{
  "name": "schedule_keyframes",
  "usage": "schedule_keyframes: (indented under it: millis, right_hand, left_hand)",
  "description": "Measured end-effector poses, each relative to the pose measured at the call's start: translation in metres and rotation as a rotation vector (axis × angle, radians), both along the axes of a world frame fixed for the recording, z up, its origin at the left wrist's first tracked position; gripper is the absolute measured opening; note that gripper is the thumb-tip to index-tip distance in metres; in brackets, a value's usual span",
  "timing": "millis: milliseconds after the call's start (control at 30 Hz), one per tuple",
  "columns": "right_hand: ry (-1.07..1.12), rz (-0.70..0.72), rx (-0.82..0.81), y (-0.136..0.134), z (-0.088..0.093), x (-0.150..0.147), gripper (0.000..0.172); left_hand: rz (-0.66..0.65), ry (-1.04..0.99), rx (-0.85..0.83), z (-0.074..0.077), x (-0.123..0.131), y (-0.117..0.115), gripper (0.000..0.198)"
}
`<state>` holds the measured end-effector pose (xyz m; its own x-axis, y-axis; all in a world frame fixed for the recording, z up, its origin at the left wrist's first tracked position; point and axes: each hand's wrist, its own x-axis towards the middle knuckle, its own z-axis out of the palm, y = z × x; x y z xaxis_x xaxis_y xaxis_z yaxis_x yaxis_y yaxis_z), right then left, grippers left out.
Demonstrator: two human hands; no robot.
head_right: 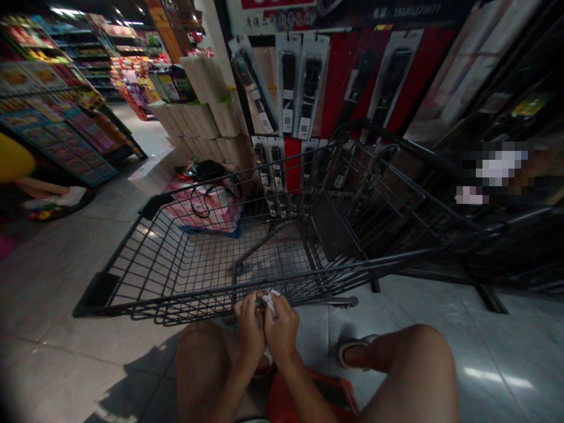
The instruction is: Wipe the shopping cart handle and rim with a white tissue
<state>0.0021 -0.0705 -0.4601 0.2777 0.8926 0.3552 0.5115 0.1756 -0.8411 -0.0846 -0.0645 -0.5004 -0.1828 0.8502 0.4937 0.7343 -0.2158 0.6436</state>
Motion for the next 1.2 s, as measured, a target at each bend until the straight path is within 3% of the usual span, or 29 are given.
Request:
schedule_keyframes:
  millis: [267,633,1033,1200]
  right_hand:
    - [0.029,0.02,0.017,-0.007,-0.009,0.007,0.023]
    - [0.221,-0.145,-0.119,-0.01,-0.019,0.011,0.03]
    - [0.409,-0.09,-0.261,0.002,-0.019,0.0,0.025]
    - [0.425,-0.058,-0.291,0.007,-0.03,-0.002,0.025]
  left_hand:
    - [-0.014,0.034,0.048,0.011,0.005,0.0,0.04]
    - [-0.01,0.07,0.083,0.017,0.007,0.001,0.037]
    - [0.007,0.092,0.094,0.017,0.008,0.002,0.035]
    - [0.004,0.1,0.096,0.018,0.007,0.002,0.034]
